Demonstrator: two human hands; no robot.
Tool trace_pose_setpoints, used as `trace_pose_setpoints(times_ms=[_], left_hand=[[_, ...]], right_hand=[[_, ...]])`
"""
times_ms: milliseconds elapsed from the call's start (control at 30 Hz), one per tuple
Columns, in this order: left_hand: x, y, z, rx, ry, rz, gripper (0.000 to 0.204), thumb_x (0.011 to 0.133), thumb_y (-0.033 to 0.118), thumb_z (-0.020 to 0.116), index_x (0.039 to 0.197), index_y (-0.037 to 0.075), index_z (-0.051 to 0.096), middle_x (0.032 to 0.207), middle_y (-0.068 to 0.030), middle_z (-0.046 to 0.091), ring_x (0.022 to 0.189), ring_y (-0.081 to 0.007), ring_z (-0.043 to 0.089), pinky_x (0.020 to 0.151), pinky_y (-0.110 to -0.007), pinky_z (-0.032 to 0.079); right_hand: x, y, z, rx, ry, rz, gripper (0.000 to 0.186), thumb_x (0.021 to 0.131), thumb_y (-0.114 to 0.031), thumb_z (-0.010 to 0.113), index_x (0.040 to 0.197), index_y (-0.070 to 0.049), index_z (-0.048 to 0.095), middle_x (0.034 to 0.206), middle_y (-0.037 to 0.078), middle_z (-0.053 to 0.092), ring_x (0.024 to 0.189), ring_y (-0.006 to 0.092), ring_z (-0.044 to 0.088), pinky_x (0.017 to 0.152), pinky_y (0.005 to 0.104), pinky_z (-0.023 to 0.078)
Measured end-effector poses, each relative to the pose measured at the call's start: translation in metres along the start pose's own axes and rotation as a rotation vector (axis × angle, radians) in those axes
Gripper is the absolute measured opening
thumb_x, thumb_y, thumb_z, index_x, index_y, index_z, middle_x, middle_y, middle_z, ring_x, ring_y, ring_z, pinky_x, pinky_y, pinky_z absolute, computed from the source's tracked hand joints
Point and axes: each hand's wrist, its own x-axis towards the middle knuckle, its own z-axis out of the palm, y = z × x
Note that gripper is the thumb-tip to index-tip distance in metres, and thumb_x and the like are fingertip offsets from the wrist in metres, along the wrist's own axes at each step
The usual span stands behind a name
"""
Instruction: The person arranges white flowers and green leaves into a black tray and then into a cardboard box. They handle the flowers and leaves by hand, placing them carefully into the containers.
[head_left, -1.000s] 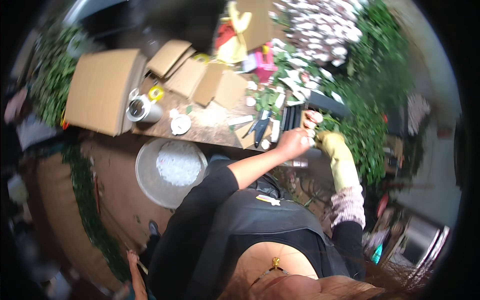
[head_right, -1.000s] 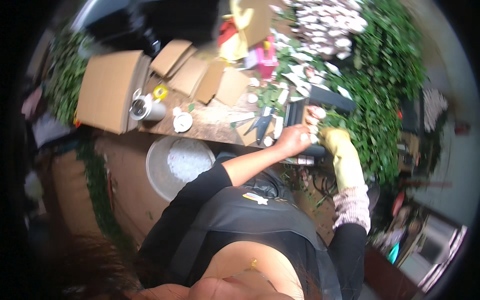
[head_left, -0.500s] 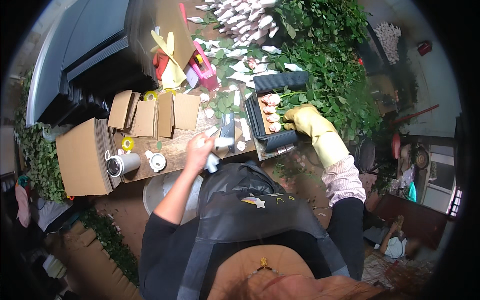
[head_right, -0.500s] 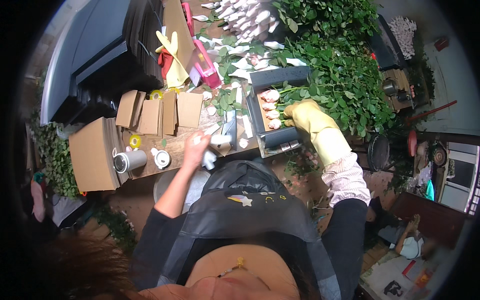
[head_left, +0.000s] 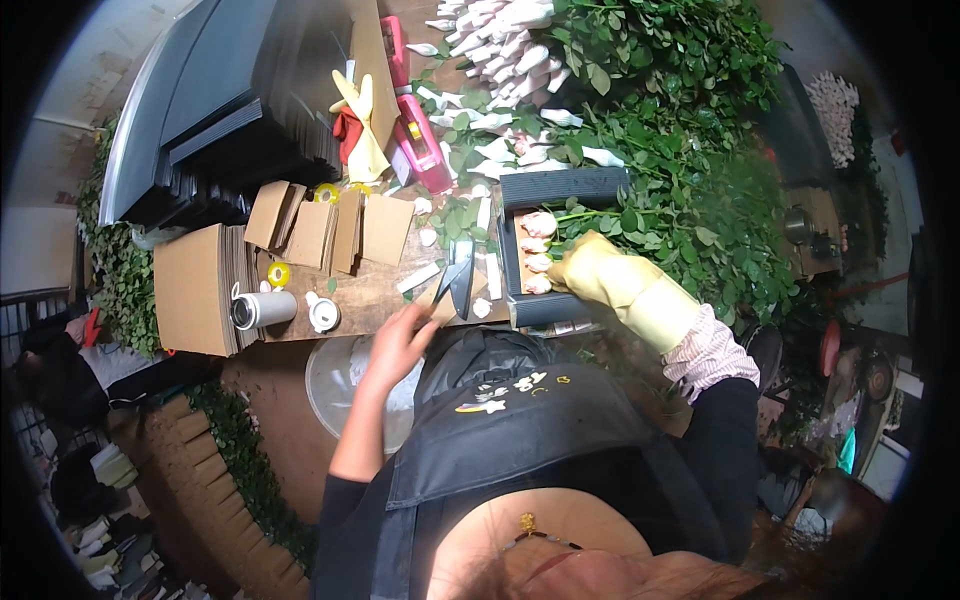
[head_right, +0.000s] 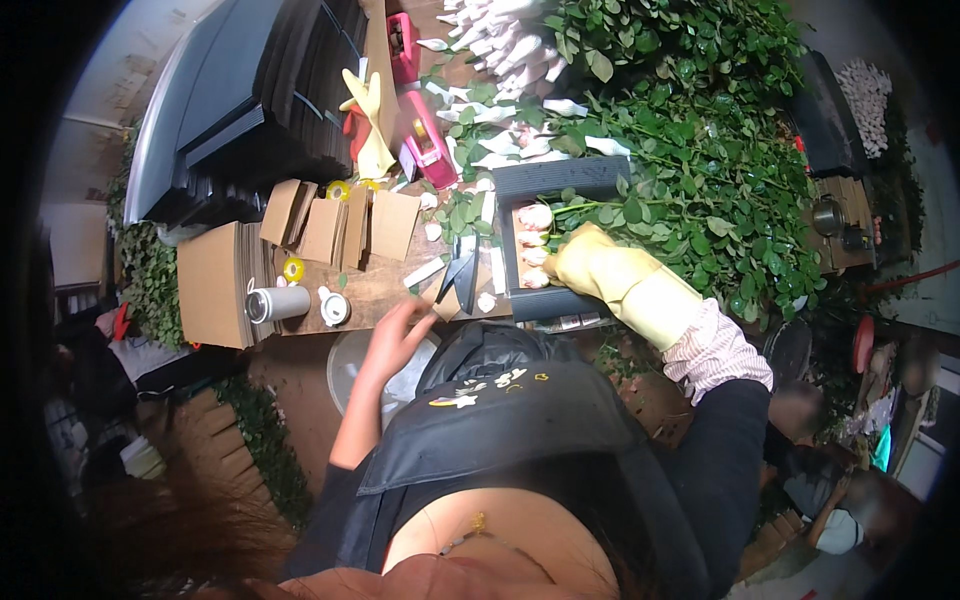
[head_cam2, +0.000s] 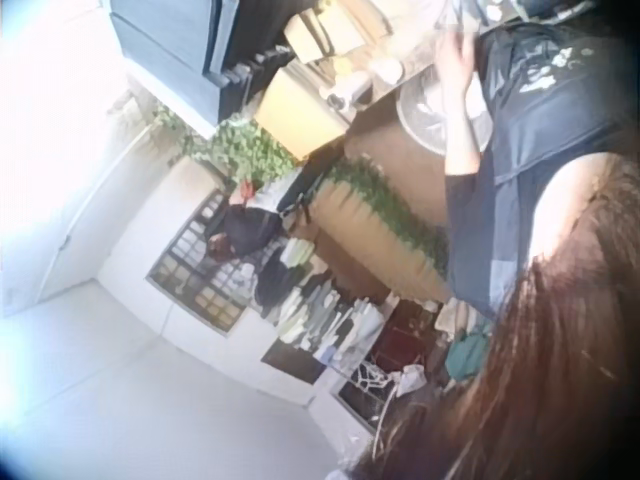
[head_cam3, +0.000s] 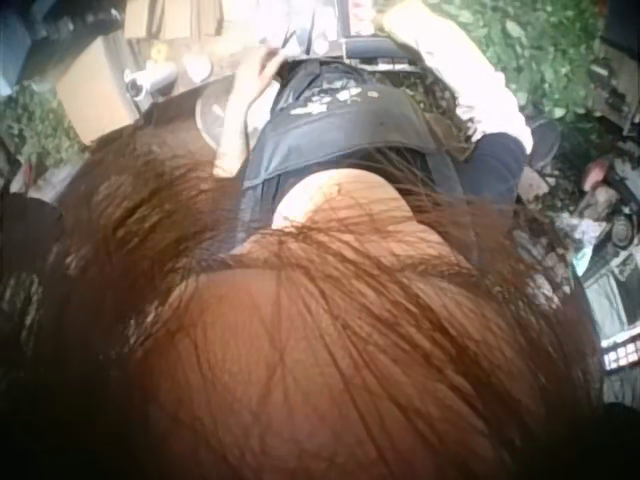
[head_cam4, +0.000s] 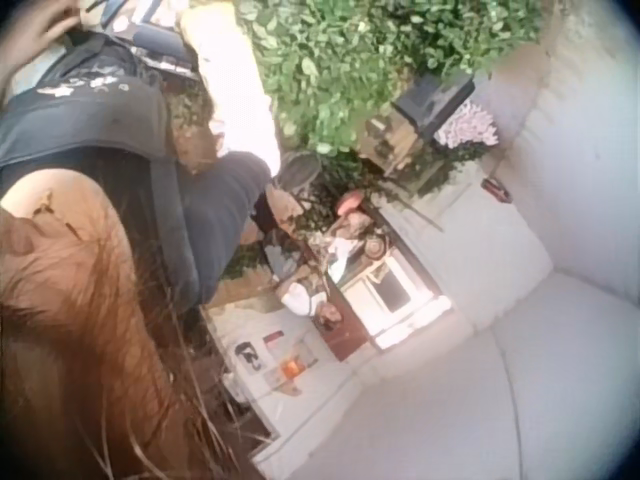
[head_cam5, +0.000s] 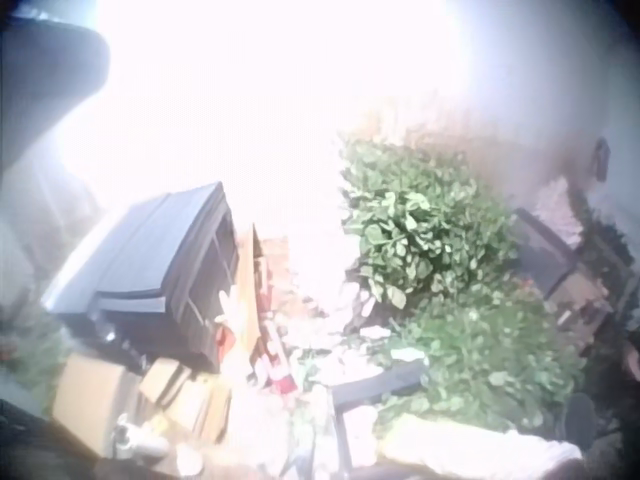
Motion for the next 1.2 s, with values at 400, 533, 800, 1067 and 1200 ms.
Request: trace_pose_setpoints(times_ms=[400,533,800,1067,1200], left_hand=[[0.145,0.052,0.060,0.027,-0.258,0.396,0.107,0.075,0.036,0.088,0.160,0.019,0.025,0.159,-0.0340,0.011,0.150,-0.0497,0.016,0.120,-0.051,0.030],[0.149,0.047,0.063,0.019,-0.267,0.393,0.113,0.072,0.033,0.090,0.161,0.021,0.022,0.161,-0.0310,0.007,0.152,-0.0479,0.013,0.121,-0.050,0.029],[0.140,0.051,0.065,-0.088,-0.184,0.292,0.116,0.069,0.026,0.091,0.160,0.015,0.020,0.163,-0.0301,0.003,0.152,-0.0480,0.011,0.124,-0.050,0.023],[0.146,0.050,0.065,-0.263,-0.348,0.192,0.128,0.069,0.053,0.087,0.159,0.001,0.012,0.161,-0.0338,0.002,0.153,-0.0472,0.001,0.124,-0.051,0.013],[0.142,0.046,0.093,-0.054,-0.191,0.296,0.142,0.064,0.058,0.090,0.156,-0.004,0.002,0.160,-0.0363,0.002,0.152,-0.0492,0.002,0.124,-0.052,0.013]], right_hand=[[-0.052,-0.035,-0.059,-0.448,0.005,-0.366,0.021,0.088,-0.019,0.062,0.105,-0.018,0.074,0.090,0.011,0.071,0.088,0.0322,0.070,0.078,0.0417,0.055],[-0.046,-0.029,-0.061,-0.380,-0.062,-0.442,0.022,0.087,-0.017,0.062,0.107,-0.017,0.073,0.092,0.012,0.071,0.089,0.0324,0.071,0.079,0.0419,0.055],[-0.031,-0.048,-0.038,-0.883,-0.065,-0.510,0.015,0.080,-0.015,0.067,0.095,-0.011,0.068,0.085,0.009,0.071,0.077,0.0270,0.071,0.065,0.0419,0.050],[-0.029,-0.055,-0.041,-0.918,-0.028,-0.511,0.020,0.080,-0.013,0.068,0.099,-0.010,0.071,0.089,0.011,0.073,0.087,0.0296,0.073,0.072,0.0435,0.054],[-0.032,-0.051,-0.060,-0.664,-0.189,-0.425,0.030,0.082,-0.013,0.072,0.112,-0.011,0.073,0.108,0.013,0.074,0.104,0.0326,0.071,0.088,0.0444,0.054]])
